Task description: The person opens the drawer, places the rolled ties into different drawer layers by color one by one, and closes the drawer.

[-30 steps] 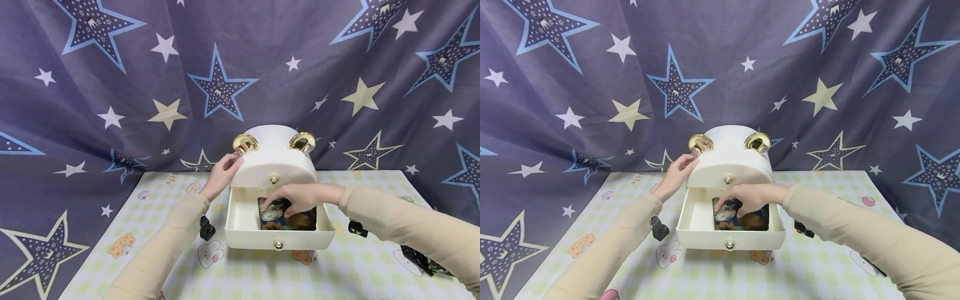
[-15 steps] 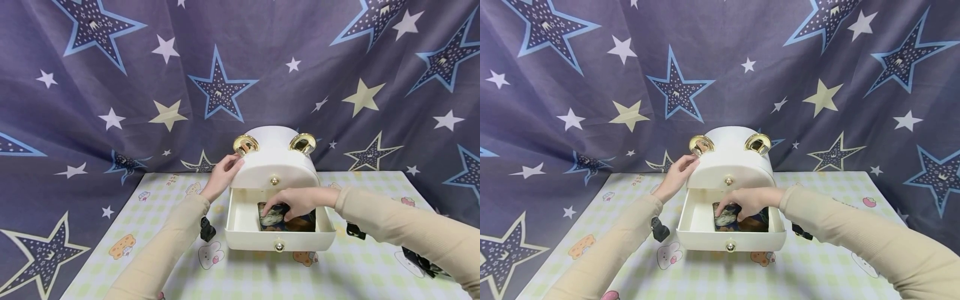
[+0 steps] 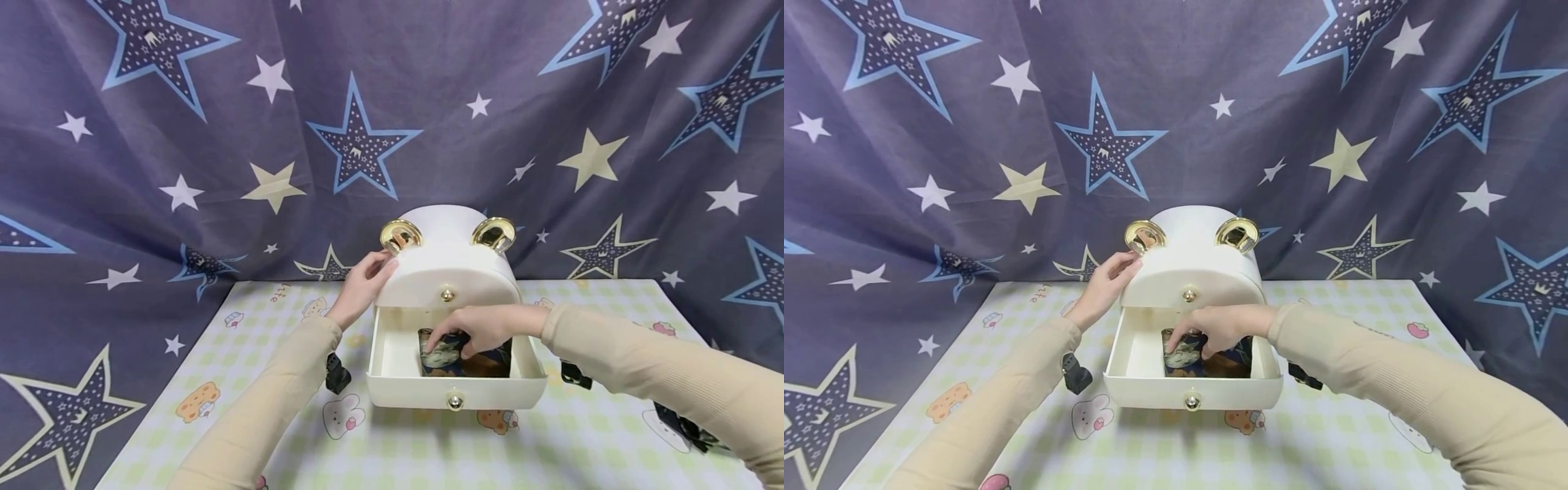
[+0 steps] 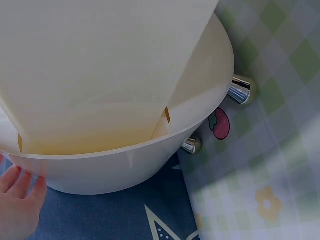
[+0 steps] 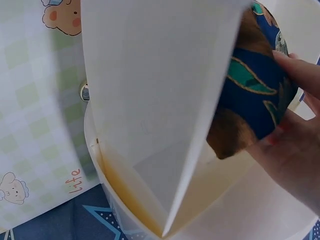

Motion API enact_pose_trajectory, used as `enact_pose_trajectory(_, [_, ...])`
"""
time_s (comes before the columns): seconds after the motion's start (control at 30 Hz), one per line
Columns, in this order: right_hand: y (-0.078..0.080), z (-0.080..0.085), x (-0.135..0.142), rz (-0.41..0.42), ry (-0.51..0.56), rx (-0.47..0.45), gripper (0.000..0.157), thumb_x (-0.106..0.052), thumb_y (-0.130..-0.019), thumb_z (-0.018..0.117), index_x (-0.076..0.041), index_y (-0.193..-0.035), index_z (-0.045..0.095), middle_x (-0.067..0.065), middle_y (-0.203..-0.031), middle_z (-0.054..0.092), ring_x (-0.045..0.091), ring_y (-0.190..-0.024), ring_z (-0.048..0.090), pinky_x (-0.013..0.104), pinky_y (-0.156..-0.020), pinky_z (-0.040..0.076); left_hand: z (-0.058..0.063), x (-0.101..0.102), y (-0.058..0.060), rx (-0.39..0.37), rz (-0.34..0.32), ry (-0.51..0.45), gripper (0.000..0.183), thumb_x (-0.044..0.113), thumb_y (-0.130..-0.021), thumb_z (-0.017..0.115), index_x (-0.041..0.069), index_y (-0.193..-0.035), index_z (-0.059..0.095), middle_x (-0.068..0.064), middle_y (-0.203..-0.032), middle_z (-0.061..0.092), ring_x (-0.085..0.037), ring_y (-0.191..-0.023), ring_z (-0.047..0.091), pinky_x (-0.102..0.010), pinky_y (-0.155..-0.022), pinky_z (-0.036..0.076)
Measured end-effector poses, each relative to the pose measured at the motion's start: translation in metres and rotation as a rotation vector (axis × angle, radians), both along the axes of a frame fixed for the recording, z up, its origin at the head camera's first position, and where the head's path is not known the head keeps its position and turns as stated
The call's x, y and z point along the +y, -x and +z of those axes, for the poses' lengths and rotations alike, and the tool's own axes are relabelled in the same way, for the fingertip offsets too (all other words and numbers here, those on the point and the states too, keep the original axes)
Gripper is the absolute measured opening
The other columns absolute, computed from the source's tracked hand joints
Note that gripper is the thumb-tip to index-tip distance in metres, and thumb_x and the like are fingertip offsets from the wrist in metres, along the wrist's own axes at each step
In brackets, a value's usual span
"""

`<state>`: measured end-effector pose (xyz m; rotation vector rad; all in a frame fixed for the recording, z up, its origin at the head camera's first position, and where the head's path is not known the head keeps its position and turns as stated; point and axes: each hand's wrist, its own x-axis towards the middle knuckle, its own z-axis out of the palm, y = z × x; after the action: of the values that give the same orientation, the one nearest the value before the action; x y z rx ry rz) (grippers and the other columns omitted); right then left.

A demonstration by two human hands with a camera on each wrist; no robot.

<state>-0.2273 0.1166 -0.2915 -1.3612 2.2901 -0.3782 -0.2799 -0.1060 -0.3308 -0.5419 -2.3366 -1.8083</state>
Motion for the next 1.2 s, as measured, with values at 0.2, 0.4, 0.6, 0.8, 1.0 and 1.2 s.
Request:
enact_pose_trajectory(0.2, [0.001, -0.001, -0.001, 0.003, 0.013, 0.032, 0.050, 0.010, -0.073, 0.061, -0.014, -0.117, 0.057, 0.000, -0.119, 0.056, 0.011, -0.101, 0.051, 0.024, -0.086, 0.046, 0.001, -0.001, 0.000, -0.004, -0.005, 0.008, 0.034, 0.021, -0.090, 0.052, -0.001, -0.116, 0.051, -0.014, -0.132, 0.042, -0.022, -0.123, 0.039, -0.024, -0.104, 0.031])
enact_pose_trajectory(0.4, [0.001, -0.004, 0.001, -0.002, 0.031, 0.085, 0.049, 0.010, -0.074, 0.061, -0.013, -0.117, 0.058, 0.000, -0.117, 0.057, 0.010, -0.101, 0.051, 0.025, -0.086, 0.047, 0.000, -0.001, 0.000, -0.011, -0.001, 0.020, 0.035, 0.023, -0.090, 0.052, 0.001, -0.117, 0.051, -0.013, -0.133, 0.041, -0.021, -0.123, 0.038, -0.025, -0.104, 0.031])
enact_pose_trajectory(0.6, [-0.002, -0.007, 0.006, -0.021, 0.073, 0.152, 0.047, 0.009, -0.074, 0.059, -0.011, -0.116, 0.059, 0.001, -0.115, 0.059, 0.014, -0.101, 0.054, 0.027, -0.086, 0.048, -0.002, 0.000, 0.002, -0.003, -0.005, 0.017, 0.035, 0.021, -0.090, 0.052, 0.000, -0.117, 0.050, -0.014, -0.132, 0.042, -0.022, -0.123, 0.038, -0.025, -0.104, 0.031])
enact_pose_trajectory(0.8, [-0.008, -0.005, 0.012, -0.044, 0.138, 0.187, 0.036, 0.004, -0.078, 0.058, -0.007, -0.113, 0.060, 0.004, -0.111, 0.061, 0.014, -0.099, 0.056, 0.025, -0.081, 0.050, -0.001, 0.002, 0.002, -0.002, -0.003, 0.017, 0.034, 0.022, -0.090, 0.052, -0.001, -0.116, 0.051, -0.014, -0.132, 0.042, -0.022, -0.123, 0.038, -0.027, -0.105, 0.031])
enact_pose_trajectory(1.0, [-0.016, 0.000, 0.016, -0.063, 0.223, 0.246, 0.030, 0.001, -0.080, 0.059, -0.004, -0.110, 0.061, 0.005, -0.108, 0.062, 0.019, -0.102, 0.056, 0.030, -0.086, 0.049, 0.001, 0.001, 0.001, -0.025, 0.003, 0.033, 0.035, 0.024, -0.090, 0.052, 0.002, -0.117, 0.051, -0.012, -0.134, 0.040, -0.021, -0.124, 0.037, -0.027, -0.105, 0.030])
enact_pose_trajectory(1.2, [-0.030, 0.002, 0.019, -0.099, 0.339, 0.249, 0.023, 0.001, -0.081, 0.058, -0.005, -0.104, 0.063, 0.004, -0.098, 0.064, 0.011, -0.084, 0.059, 0.023, -0.072, 0.052, 0.002, 0.000, 0.000, -0.030, 0.007, 0.045, 0.035, 0.025, -0.090, 0.052, 0.002, -0.117, 0.050, -0.012, -0.134, 0.040, -0.020, -0.124, 0.036, -0.024, -0.105, 0.030])
